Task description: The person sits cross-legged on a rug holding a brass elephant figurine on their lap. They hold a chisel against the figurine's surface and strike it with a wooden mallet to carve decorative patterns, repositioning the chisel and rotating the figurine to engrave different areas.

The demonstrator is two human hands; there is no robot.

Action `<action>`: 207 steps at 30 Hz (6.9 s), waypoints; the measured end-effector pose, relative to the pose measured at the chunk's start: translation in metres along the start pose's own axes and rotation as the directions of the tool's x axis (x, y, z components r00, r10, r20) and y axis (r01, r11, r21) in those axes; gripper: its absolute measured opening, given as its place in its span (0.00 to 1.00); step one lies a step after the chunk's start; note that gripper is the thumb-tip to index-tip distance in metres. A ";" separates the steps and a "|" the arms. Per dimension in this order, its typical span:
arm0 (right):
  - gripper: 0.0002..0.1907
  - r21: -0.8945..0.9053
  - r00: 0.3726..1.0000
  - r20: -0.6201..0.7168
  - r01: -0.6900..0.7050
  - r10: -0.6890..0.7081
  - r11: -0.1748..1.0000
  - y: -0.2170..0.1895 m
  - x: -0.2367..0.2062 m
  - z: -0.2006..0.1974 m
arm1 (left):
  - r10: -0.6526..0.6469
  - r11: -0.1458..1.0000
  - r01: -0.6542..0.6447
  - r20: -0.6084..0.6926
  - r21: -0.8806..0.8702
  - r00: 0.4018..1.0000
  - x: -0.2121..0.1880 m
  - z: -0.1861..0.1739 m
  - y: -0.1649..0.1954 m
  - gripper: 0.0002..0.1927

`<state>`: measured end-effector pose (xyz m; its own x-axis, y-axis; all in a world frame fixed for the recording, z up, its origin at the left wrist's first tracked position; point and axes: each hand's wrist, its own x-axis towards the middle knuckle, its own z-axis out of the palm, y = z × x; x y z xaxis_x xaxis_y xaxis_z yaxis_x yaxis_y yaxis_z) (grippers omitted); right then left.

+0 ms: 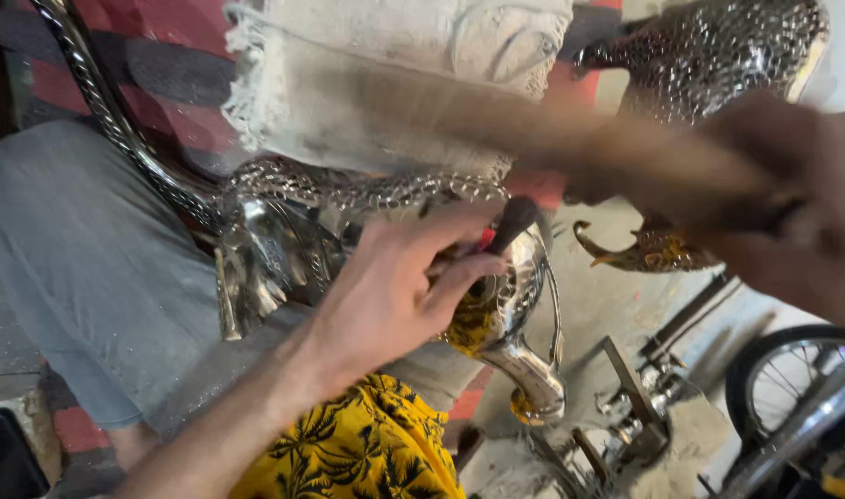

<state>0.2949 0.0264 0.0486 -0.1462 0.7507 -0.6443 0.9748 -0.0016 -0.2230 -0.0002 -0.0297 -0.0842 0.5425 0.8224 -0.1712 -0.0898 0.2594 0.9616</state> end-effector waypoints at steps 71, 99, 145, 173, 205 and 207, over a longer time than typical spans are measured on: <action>0.11 0.101 0.819 -0.499 -0.268 0.282 0.958 -0.032 -0.114 0.098 | 0.193 0.953 -0.287 0.543 0.094 0.817 0.040 -0.019 -0.020 0.22; 0.18 -0.304 0.985 0.043 -0.147 0.167 0.941 -0.101 0.014 -0.012 | -0.088 0.921 -0.052 -0.335 -0.386 0.938 -0.043 0.036 -0.050 0.12; 0.13 -0.755 0.950 0.261 0.090 0.171 0.649 -0.126 0.026 -0.022 | 0.043 0.964 -0.142 -0.397 -0.223 0.917 -0.032 0.043 -0.043 0.10; 0.16 -0.028 0.923 -0.331 -0.220 0.199 0.975 -0.004 -0.106 0.089 | 0.580 0.756 -0.624 0.240 0.196 0.779 0.028 -0.013 -0.014 0.17; 0.06 0.270 0.394 -0.865 -0.155 0.310 0.950 -0.041 -0.139 0.239 | 0.221 0.697 -0.708 0.904 0.116 0.365 0.083 0.005 0.006 0.24; 0.06 0.032 0.490 -0.866 -0.152 0.103 0.988 -0.042 -0.139 0.241 | 0.231 0.679 -0.728 0.914 0.093 0.332 0.084 0.007 0.006 0.25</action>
<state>0.2334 -0.2366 -0.0285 0.1747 0.9396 0.2944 0.9799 -0.1366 -0.1455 0.0510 0.0374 -0.0911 0.9232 -0.1298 0.3617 -0.3785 -0.4695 0.7977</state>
